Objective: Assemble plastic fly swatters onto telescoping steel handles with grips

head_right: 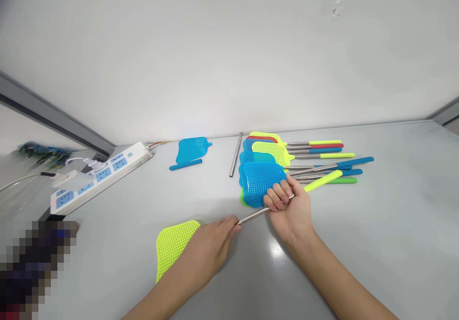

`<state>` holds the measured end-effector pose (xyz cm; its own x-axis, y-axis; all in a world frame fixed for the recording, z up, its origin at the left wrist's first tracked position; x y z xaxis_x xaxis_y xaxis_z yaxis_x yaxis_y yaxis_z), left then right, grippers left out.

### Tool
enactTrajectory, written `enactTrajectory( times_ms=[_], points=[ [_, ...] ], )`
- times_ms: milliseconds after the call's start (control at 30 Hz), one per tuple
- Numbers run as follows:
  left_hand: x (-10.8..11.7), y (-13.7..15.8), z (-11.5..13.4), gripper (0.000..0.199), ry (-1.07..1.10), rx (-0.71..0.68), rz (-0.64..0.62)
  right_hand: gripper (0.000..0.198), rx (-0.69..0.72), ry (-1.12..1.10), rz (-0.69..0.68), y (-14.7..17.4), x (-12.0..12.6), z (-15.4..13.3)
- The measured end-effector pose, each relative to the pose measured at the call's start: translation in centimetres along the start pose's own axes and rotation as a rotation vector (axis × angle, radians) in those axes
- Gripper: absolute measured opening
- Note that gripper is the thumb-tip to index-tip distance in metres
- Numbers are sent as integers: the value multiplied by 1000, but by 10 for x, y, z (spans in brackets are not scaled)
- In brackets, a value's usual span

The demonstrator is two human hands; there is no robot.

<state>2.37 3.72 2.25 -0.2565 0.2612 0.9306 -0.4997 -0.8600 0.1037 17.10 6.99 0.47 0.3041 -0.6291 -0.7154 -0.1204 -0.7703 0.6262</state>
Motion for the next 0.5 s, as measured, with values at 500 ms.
enactTrajectory(
  times_ms=[500],
  points=[
    [1, 3, -1, 26, 84, 34, -32, 38, -11, -27, 3, -2, 1, -6]
  ],
)
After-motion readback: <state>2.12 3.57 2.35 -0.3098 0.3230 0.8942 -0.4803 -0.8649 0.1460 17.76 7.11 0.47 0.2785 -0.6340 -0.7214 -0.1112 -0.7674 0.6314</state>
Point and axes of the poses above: each hand's wrist, its own y-axis away from the middle knuckle, its own x-axis out of the back of the hand, z = x × y, the point moved 4 cm from there along -y, towards the middle knuckle, and after that the axes turned 10 degrees about z, right-handed, at the moved point
